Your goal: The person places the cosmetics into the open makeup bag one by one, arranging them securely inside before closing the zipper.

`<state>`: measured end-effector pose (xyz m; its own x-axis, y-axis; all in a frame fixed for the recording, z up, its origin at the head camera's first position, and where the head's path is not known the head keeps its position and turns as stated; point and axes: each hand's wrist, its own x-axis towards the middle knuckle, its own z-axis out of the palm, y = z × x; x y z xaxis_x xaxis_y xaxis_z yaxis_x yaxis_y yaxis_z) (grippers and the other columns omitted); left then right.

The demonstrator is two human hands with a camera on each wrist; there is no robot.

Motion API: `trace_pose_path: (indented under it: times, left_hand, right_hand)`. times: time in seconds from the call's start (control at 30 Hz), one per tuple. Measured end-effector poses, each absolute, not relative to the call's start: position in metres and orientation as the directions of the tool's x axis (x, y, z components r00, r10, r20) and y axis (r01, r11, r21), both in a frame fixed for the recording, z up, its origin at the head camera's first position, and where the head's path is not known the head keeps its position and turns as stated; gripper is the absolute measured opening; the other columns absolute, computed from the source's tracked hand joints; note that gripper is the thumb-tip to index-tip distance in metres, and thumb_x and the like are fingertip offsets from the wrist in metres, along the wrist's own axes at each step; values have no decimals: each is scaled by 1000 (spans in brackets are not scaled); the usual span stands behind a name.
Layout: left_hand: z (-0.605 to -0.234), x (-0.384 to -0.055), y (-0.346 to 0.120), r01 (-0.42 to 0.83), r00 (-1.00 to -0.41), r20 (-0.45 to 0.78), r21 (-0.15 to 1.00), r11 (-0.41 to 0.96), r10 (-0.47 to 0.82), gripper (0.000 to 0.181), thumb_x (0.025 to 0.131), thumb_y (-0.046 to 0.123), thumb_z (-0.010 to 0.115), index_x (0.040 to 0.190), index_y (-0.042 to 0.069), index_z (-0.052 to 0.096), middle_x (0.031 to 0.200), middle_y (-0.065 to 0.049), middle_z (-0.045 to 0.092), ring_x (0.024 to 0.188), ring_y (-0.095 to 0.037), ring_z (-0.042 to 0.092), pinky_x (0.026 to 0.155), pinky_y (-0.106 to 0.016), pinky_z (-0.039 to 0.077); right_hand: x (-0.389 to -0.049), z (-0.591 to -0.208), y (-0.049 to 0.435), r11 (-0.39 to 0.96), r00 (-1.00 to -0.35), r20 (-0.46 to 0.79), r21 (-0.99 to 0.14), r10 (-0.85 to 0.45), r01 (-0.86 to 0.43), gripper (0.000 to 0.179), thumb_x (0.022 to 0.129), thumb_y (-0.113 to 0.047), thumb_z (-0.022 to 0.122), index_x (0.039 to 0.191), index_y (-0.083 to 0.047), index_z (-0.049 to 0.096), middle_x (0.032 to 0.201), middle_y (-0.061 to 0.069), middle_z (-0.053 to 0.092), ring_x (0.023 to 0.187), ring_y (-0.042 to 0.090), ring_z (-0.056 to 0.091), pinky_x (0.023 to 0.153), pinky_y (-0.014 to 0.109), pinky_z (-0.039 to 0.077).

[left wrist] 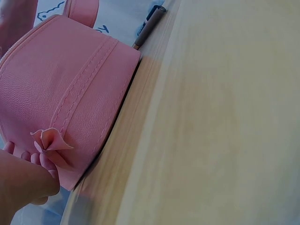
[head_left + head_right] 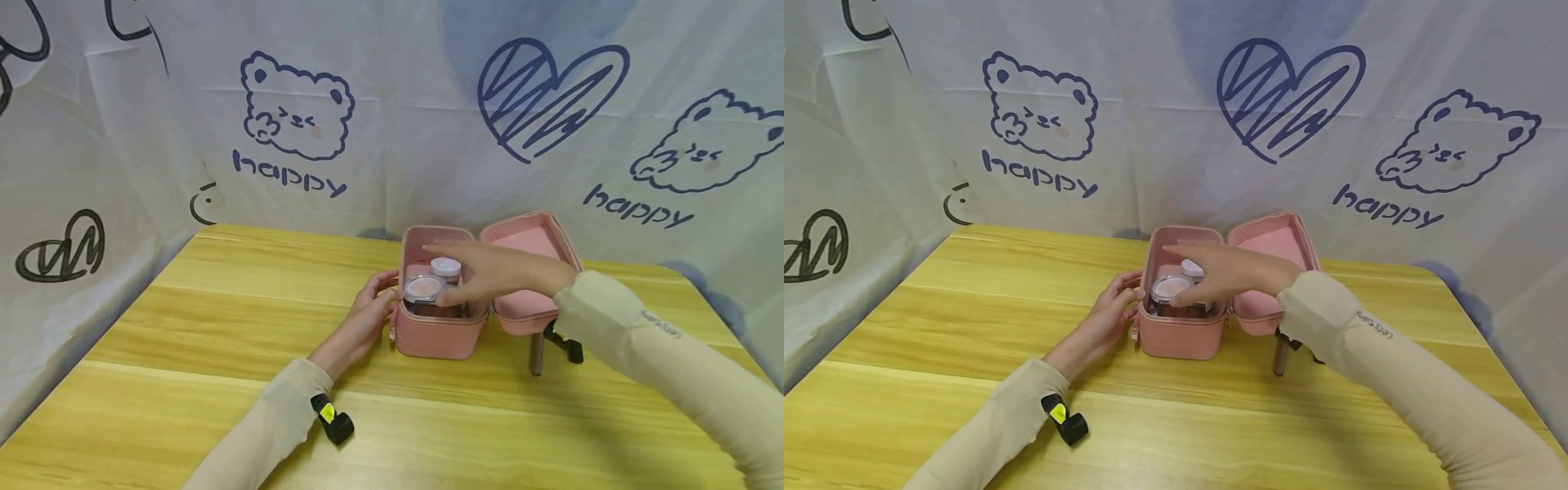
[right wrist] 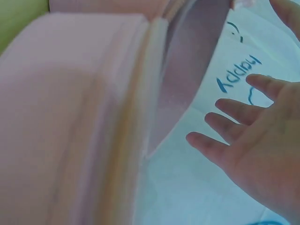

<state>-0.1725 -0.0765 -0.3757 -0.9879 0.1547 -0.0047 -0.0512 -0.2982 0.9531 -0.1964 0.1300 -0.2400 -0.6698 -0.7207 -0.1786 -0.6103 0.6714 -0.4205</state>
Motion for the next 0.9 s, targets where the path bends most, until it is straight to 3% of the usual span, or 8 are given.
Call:
trace_pose_path:
  times: [0.27, 0.63, 0.9]
  left_hand:
    - [-375, -172, -77, -48, -988, -3, 956, -288, 155, 53, 87, 7, 53, 138, -2, 40, 139, -21, 39, 107, -25, 50, 94, -34, 40]
    - [-375, -173, -77, -49, -989, -6, 954, -297, 145, 53, 87, 6, 52, 138, -2, 40, 139, -22, 38, 107, -25, 49, 93, -33, 39]
    - [-375, -173, -76, -46, -989, -1, 952, -303, 148, 53, 87, 5, 51, 137, -3, 40, 139, -24, 37, 106, -24, 49, 90, -30, 40]
  right_hand:
    - [-195, -221, 152, 717, -751, -97, -398, -653, -572, 86, 81, -49, 72, 150, -12, 35, 155, 12, 29, 140, 32, 25, 109, 55, 24]
    - [-195, -213, 192, 707, -806, 43, -456, -590, -541, 73, 86, -30, 70, 148, -9, 38, 151, 13, 36, 139, 35, 27, 109, 60, 20]
    - [-189, -218, 215, 725, -850, 68, -489, -522, -484, 75, 86, -31, 71, 148, -8, 37, 152, 15, 34, 139, 37, 27, 108, 59, 23]
